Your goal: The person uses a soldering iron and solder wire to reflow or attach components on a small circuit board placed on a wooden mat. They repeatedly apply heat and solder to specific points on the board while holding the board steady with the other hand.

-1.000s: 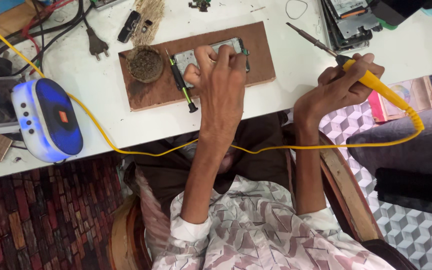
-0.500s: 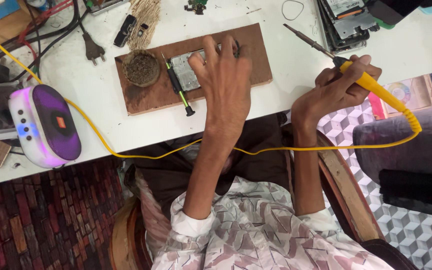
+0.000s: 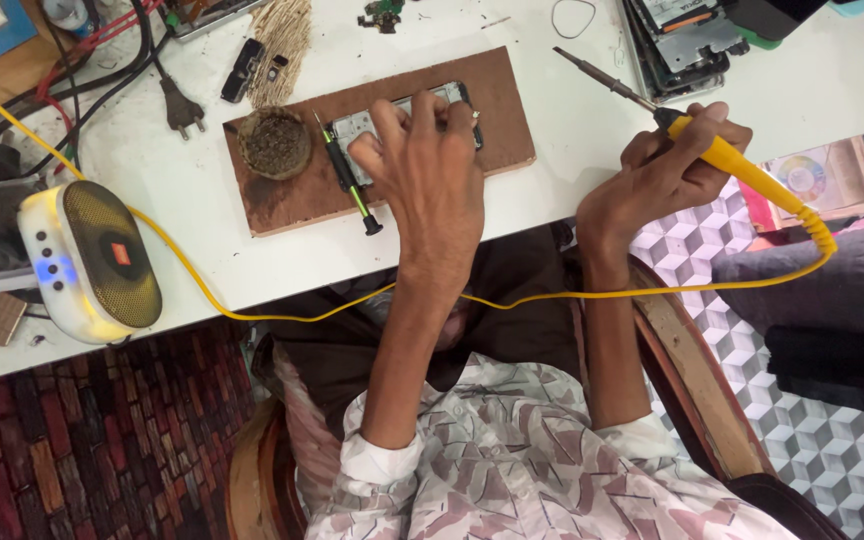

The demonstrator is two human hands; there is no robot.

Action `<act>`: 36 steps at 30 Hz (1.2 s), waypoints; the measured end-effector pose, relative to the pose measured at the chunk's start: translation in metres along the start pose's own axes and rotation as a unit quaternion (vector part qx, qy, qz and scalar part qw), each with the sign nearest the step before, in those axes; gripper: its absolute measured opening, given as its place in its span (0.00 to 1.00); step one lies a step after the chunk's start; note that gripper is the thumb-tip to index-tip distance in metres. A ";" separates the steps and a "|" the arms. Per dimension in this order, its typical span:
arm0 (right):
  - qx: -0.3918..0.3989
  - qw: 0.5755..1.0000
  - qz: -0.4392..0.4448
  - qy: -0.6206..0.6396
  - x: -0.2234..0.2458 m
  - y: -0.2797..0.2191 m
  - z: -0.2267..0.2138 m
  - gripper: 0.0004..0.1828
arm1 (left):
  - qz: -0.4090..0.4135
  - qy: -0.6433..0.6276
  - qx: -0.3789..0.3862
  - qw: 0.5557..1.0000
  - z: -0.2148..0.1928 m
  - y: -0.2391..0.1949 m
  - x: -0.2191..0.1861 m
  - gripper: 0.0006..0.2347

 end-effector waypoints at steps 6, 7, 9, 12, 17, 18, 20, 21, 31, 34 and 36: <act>-0.011 1.000 0.012 0.002 -0.003 0.000 -0.003 0.13 | -0.028 -0.019 -0.030 0.999 -0.016 0.000 -0.001 0.10; 0.000 1.000 0.002 0.002 -0.001 0.000 0.000 0.13 | -0.031 -0.018 -0.030 0.999 -0.017 0.002 -0.001 0.09; 0.012 1.000 -0.007 -0.006 0.001 -0.001 0.001 0.13 | -0.038 -0.019 -0.028 0.999 -0.019 0.002 -0.002 0.08; 0.008 1.000 -0.005 -0.014 0.000 -0.001 0.001 0.13 | -0.044 -0.021 -0.029 0.998 -0.021 0.005 -0.003 0.07; 0.019 1.000 -0.013 -0.019 0.003 -0.002 0.005 0.14 | -0.054 -0.077 -0.054 0.994 -0.027 0.007 -0.004 0.07; 0.014 1.000 -0.009 -0.016 0.003 -0.002 0.004 0.14 | -0.057 -0.060 -0.046 0.996 -0.025 0.006 -0.004 0.05; 0.005 1.000 -0.001 -0.011 0.000 -0.002 0.002 0.13 | -0.062 -0.024 -0.031 0.997 -0.020 0.004 -0.003 0.03; 0.006 1.000 -0.003 -0.010 0.001 -0.002 0.002 0.14 | -0.063 -0.028 -0.031 0.997 -0.019 0.003 -0.002 0.03; 0.009 1.000 -0.007 -0.027 0.003 -0.003 0.005 0.15 | -0.080 -0.054 -0.050 0.994 -0.017 0.006 0.006 0.04; 0.016 0.999 -0.018 -0.026 0.008 -0.004 0.006 0.15 | -0.077 -0.063 -0.049 0.994 -0.022 0.005 0.004 0.03; 0.012 1.000 -0.014 -0.024 0.008 -0.004 0.008 0.15 | -0.075 -0.056 -0.034 0.995 -0.024 0.006 0.006 0.05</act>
Point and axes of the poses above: each hand's wrist, its own y-axis towards the middle knuckle, its own z-axis out of the palm, x = y × z, the point moved 10 cm from there along y, towards the middle knuckle, and after that the axes turned 7 degrees about -x, right-handed, at the moved point
